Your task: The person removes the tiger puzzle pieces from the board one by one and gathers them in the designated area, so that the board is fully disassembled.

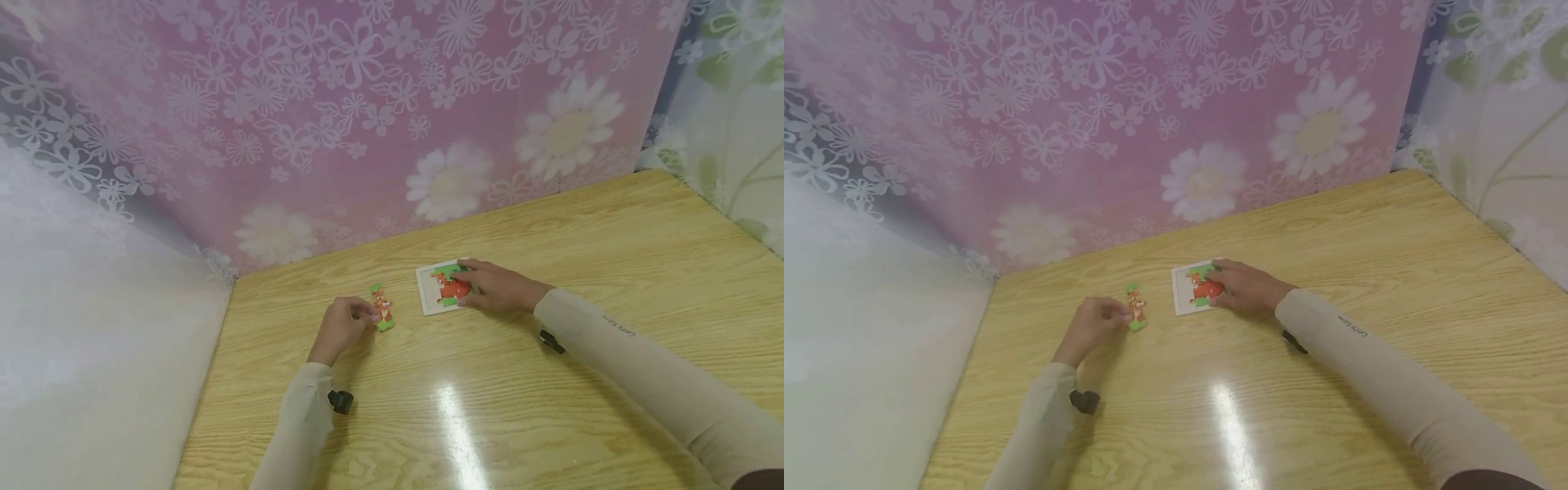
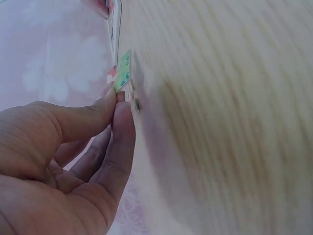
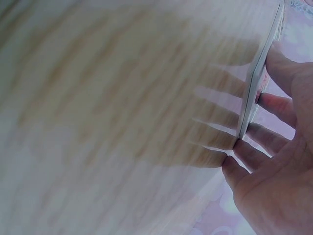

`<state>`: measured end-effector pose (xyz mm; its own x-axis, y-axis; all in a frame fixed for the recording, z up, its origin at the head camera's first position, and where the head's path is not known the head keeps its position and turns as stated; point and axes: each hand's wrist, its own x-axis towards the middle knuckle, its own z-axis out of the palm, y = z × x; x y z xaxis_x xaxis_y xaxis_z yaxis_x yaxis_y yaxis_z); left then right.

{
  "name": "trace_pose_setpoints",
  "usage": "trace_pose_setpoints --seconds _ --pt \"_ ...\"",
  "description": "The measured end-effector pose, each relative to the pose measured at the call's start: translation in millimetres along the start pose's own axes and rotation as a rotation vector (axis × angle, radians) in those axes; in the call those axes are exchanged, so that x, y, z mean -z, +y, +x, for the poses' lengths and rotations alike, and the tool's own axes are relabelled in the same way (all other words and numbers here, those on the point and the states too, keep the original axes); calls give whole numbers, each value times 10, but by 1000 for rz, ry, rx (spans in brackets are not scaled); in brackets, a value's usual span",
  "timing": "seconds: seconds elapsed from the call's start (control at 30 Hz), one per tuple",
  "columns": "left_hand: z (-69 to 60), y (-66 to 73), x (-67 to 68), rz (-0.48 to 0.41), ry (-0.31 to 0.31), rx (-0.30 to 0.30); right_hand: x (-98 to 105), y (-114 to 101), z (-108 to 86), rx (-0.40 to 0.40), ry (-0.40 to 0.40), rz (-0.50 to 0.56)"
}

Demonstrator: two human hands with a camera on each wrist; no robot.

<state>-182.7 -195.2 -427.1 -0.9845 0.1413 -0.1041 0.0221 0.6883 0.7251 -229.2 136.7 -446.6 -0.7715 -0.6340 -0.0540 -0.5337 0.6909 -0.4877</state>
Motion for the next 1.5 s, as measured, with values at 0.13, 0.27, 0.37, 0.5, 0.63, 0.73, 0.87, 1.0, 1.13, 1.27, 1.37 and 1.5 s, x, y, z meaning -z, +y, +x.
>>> trace_pose_setpoints --seconds 0.13,0.27,0.37,0.5,0.63,0.73,0.87,1.0,1.13,1.27,1.37,1.5 --pt "-10 -25 5 -19 -19 16 7 -8 -13 0 1 -5" --pt "-20 -36 2 -31 -23 36 8 -18 -20 -3 0 3" --pt "-28 -37 -6 -23 -21 51 6 -27 -23 -2 -2 11" --pt "-39 -23 -17 -4 -13 43 2 -38 -23 1 -1 10" --pt "-44 1 -21 20 -2 24 2 -35 -23 0 3 5" --pt "-45 6 -24 36 3 23 1 -31 -24 4 6 4" --pt "-50 17 -25 58 12 24 5 -30 -25 7 6 6" --pt "-49 36 -24 77 18 26 6 -26 -24 4 7 1" --pt "-48 56 -20 93 22 22 9 -25 -26 4 9 2" --pt "-44 65 -20 111 20 25 14 -18 -27 0 3 6" --pt "-33 61 -24 128 21 39 10 -9 -22 -2 0 0" --pt "-20 54 -28 148 28 45 6 -8 -15 1 0 -6"
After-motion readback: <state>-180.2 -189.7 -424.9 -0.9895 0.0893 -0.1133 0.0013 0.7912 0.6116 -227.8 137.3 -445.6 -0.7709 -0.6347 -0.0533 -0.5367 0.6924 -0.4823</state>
